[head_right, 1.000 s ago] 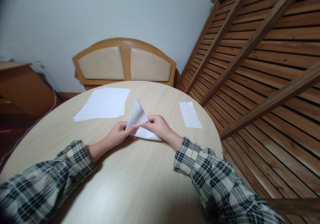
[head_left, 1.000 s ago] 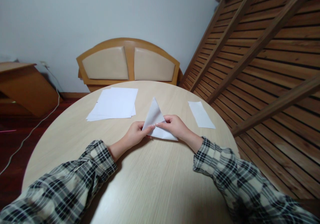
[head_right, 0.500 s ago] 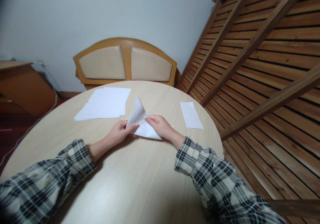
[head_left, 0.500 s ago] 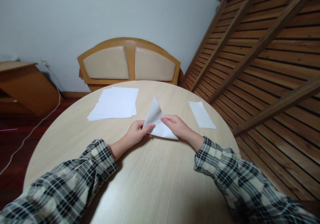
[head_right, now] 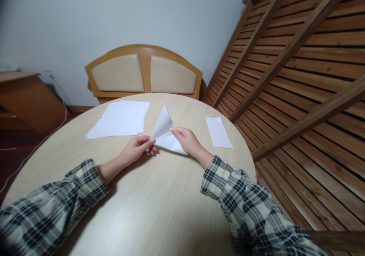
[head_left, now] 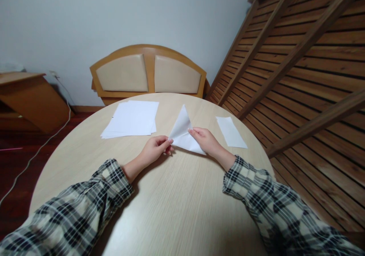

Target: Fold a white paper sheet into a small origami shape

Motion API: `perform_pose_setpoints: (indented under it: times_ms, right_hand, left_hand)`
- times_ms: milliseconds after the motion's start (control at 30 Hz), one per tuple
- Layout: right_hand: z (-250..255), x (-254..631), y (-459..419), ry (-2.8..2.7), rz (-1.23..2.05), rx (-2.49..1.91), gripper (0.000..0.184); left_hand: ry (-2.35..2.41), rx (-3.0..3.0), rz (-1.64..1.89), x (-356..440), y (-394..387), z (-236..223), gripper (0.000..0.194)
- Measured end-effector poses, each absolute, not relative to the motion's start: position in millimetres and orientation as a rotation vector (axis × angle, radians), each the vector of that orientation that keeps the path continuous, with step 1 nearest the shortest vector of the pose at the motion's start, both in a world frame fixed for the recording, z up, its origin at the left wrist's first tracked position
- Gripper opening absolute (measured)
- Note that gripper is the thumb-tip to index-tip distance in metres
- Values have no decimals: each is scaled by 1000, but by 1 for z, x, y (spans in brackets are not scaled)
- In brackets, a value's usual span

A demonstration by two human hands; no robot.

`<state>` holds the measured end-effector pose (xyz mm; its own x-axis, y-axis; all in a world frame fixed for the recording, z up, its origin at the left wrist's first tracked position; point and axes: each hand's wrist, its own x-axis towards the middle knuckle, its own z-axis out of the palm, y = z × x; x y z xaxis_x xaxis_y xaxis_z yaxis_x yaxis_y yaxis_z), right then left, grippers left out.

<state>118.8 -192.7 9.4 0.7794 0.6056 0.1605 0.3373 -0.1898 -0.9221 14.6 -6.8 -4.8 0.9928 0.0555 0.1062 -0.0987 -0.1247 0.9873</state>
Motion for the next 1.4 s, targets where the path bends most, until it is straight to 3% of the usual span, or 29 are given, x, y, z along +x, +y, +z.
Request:
perform_pose_setpoints:
  times_ms: [1167, 1400]
  right_hand:
    - [7, 109, -184, -686, 468, -1710, 40]
    - [9, 114, -192, -603, 586, -1564, 33]
  left_hand:
    - [-28, 1840, 134, 13, -11, 4, 29]
    - [31, 1775, 226, 10, -11, 9, 30]
